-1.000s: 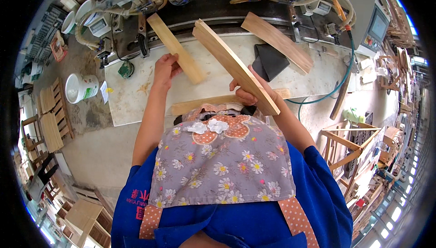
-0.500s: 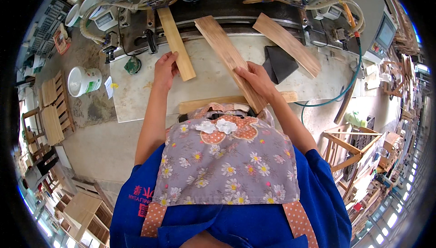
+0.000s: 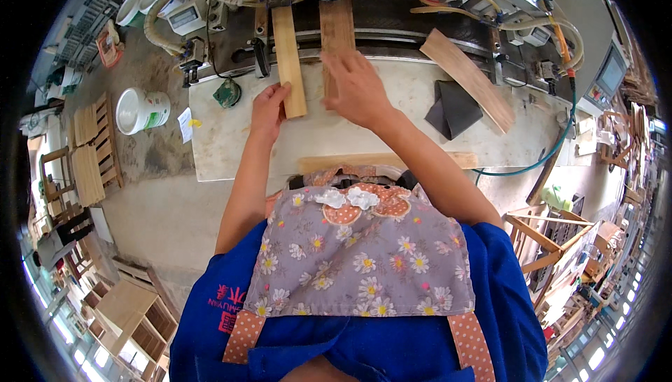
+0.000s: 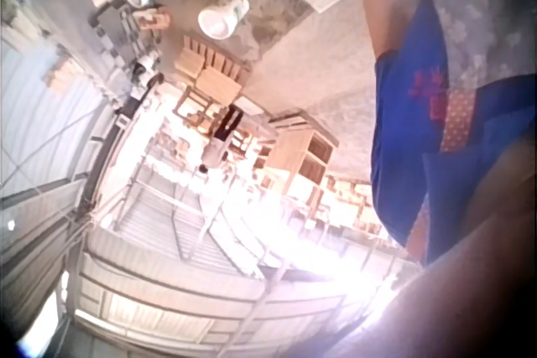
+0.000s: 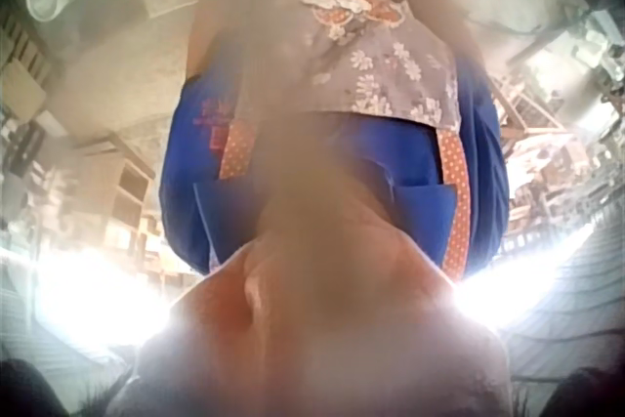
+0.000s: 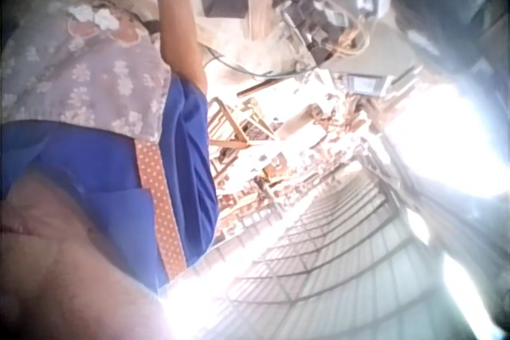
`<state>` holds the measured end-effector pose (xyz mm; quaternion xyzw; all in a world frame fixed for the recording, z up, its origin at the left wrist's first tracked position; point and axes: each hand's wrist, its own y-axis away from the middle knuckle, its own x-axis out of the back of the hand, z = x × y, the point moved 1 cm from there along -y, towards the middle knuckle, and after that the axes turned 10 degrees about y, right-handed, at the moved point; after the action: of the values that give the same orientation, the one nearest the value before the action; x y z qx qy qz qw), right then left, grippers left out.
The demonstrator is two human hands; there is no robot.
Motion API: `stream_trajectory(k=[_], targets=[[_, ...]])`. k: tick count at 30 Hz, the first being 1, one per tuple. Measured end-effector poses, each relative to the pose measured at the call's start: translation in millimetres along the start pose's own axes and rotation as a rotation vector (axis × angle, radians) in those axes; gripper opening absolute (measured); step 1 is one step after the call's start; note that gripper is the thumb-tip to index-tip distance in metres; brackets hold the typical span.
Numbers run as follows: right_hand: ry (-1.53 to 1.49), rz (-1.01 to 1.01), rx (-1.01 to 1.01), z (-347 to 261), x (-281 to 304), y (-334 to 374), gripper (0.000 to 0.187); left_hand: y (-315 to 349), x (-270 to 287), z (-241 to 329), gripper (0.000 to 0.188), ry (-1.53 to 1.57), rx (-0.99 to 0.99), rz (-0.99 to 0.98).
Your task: The person prepares and operates a woodworking machine by putting on safety glasses, adjusting machine components with a hammer and a hex key, blowing away debris with an air nozzle, and feeding wood planks through the processing unit.
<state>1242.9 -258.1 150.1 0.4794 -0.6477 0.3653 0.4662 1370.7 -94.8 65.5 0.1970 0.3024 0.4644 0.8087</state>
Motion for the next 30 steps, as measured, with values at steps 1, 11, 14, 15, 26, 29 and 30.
stream_trajectory(k=[1,11,14,15,26,29,30], targets=[[0.051,-0.001,0.064,-4.1,-5.5,-3.8,0.095,7.0,1.2,1.6,0.027,-0.004,0.032,-0.023],[0.017,-0.047,0.168,-37.0,-55.0,-44.1,0.098,9.1,19.5,18.3,0.025,0.124,0.049,-0.023],[0.045,-0.042,0.163,-38.5,-54.7,-47.9,0.097,1.9,23.7,15.4,0.025,0.136,0.053,-0.021],[0.058,-0.041,0.161,-37.7,-55.3,-48.8,0.097,0.5,23.2,15.2,0.025,0.143,0.044,-0.019],[0.045,0.061,0.192,-12.5,-53.5,-88.4,0.097,5.7,18.2,24.5,0.023,0.041,-0.054,-0.042],[0.117,0.058,0.187,-2.5,-48.5,-106.1,0.096,30.6,22.7,38.3,0.024,-0.326,-0.157,-0.062],[0.14,0.055,0.191,-0.8,-48.8,-110.7,0.095,40.8,23.2,43.7,0.024,-0.429,-0.226,-0.086]])
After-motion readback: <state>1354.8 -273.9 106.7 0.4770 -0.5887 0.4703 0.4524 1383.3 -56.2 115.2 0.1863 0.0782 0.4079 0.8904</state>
